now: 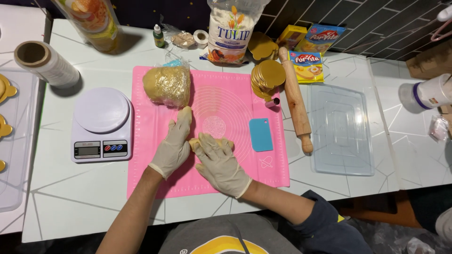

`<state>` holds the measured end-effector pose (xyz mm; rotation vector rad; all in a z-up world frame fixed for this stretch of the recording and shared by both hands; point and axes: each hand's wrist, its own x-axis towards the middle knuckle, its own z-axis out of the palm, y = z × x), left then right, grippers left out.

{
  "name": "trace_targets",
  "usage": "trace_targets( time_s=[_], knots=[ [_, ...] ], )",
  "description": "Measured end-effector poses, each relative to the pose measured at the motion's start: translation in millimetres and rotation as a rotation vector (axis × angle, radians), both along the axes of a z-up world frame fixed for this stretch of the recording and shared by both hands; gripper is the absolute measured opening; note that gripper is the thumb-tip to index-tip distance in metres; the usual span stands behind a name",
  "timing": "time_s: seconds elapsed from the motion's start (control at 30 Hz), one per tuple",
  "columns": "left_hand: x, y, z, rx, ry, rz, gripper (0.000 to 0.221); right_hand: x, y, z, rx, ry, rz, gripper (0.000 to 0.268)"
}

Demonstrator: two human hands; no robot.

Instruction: Portion and shape dough into small balls using a scraper on a silicone mat.

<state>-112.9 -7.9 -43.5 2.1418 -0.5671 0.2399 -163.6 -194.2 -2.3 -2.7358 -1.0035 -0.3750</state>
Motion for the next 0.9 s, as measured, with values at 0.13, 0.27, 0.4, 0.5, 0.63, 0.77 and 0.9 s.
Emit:
trace_targets(
  time_s=[0.13,0.27,0.4,0.5,0.63,0.77,0.9],
  knots=[
    [1,-3,-5,-0.069,-0.019,0.011,0.073,32,-11,-20,-0.034,-0.093,-0.007,0.059],
    [0,-8,1,0.029,-0.135,0.112,0.076,94,-17,1,0.079,0.278,-0.108,0.059],
    [10,-21,32,0.258,-0.425,0.264,0.071,101,-32,26,0.251,0.487,-0.028,0.069],
    [14,-29,55,0.435,-0.317,0.262,0.066,88,-44,37,0.49,0.493,-0.12,0.064],
    [44,-42,-12,0.634,-0.098,-0.041,0.098,79,-59,-6,0.244,0.169,-0.025,0.074],
    [46,-34,3,0.612,-0.112,-0.058,0.086,81,-62,-15,0.313,0.13,-0.039,0.065],
    [26,-32,48,0.407,-0.006,-0.127,0.09,81,-92,-13,0.471,0.235,0.053,0.064]
  ],
)
